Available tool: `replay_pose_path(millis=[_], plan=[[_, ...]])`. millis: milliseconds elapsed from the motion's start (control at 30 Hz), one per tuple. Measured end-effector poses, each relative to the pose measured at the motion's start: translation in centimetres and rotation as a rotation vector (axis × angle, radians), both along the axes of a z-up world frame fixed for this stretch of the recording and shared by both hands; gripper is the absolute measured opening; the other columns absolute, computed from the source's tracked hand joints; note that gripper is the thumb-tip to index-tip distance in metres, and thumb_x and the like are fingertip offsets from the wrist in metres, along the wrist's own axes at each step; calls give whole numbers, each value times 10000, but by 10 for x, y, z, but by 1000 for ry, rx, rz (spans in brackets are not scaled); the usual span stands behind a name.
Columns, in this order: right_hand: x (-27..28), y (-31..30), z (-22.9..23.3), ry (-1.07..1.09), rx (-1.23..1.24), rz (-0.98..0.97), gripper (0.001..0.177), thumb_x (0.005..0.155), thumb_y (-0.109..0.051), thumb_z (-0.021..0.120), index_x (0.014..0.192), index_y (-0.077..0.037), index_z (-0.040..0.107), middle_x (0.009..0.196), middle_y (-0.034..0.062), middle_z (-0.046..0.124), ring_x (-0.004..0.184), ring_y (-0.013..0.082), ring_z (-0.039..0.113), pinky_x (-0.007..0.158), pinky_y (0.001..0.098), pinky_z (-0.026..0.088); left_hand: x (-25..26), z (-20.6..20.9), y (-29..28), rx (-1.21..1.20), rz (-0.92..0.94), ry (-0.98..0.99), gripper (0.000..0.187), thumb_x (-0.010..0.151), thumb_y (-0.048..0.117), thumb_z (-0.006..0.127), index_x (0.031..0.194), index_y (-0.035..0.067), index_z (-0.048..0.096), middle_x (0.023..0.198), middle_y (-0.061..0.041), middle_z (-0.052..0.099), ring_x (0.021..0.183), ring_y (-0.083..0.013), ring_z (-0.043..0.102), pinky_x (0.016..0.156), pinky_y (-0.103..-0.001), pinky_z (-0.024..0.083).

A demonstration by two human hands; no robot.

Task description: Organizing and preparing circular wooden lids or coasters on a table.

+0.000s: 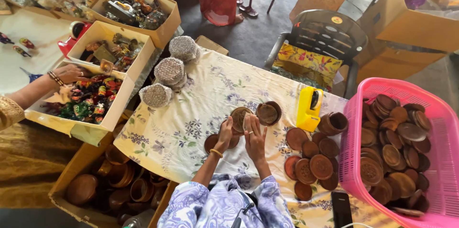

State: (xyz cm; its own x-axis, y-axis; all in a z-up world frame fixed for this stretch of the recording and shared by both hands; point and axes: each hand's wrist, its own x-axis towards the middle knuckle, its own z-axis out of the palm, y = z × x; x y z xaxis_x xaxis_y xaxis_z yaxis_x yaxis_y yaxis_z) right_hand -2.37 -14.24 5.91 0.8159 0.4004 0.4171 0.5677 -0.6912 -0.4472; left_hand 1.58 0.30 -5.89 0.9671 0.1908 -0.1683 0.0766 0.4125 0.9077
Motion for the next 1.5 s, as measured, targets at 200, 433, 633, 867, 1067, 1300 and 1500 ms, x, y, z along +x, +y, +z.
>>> replay_pose_path(millis=[200,433,633,867,1067,1300,1500], plan=[[-9,5,-3,-1,15,51,533,1062,-215,440,1588,-139,389,1691,46,308,1589,239,227,1260,602,64,0,-15,-13,241,-118,-93,793,1127,617,266,1169,-58,679,993,-69,688,918,-145,608,764,-335,493],[18,-8,3,104,34,-49,467,1028,-143,470,1483,-83,554,1559,112,488,1474,311,352,1172,614,82,-14,37,-14,551,-285,-136,635,1009,536,582,814,-59,689,605,-86,611,572,-80,559,499,-314,451],[15,-13,0,157,383,-183,401,1052,-171,458,1430,-112,579,1413,137,586,1286,344,543,1101,427,409,-18,73,-25,565,-242,-160,434,995,377,652,992,-46,750,619,-109,650,605,-38,527,505,-294,436],[18,-14,-8,189,377,-402,382,1067,-221,448,1409,-124,586,1372,138,593,1257,360,545,1073,442,420,-20,79,-40,560,-160,-198,391,992,337,654,1048,-39,742,775,-168,756,680,-68,665,584,-312,519],[40,-26,-93,237,543,-516,402,1116,-301,450,1442,-85,541,1363,175,594,1252,379,564,1039,473,455,-24,99,-51,681,-4,-138,398,989,351,669,1023,-37,755,738,-231,722,596,-220,707,562,-361,509],[21,-48,-122,1460,1265,-353,375,995,-481,528,1175,-161,607,1045,27,707,862,160,694,614,311,529,-18,97,-47,883,136,-87,483,989,489,615,968,30,763,782,-214,713,705,-369,701,612,-440,515],[46,-89,-173,1303,1444,-428,336,873,-409,738,1110,-184,657,832,15,667,624,141,619,495,260,434,-17,12,-20,880,-257,167,569,1046,559,554,1024,24,746,962,-228,722,971,-401,681,823,-464,507]])
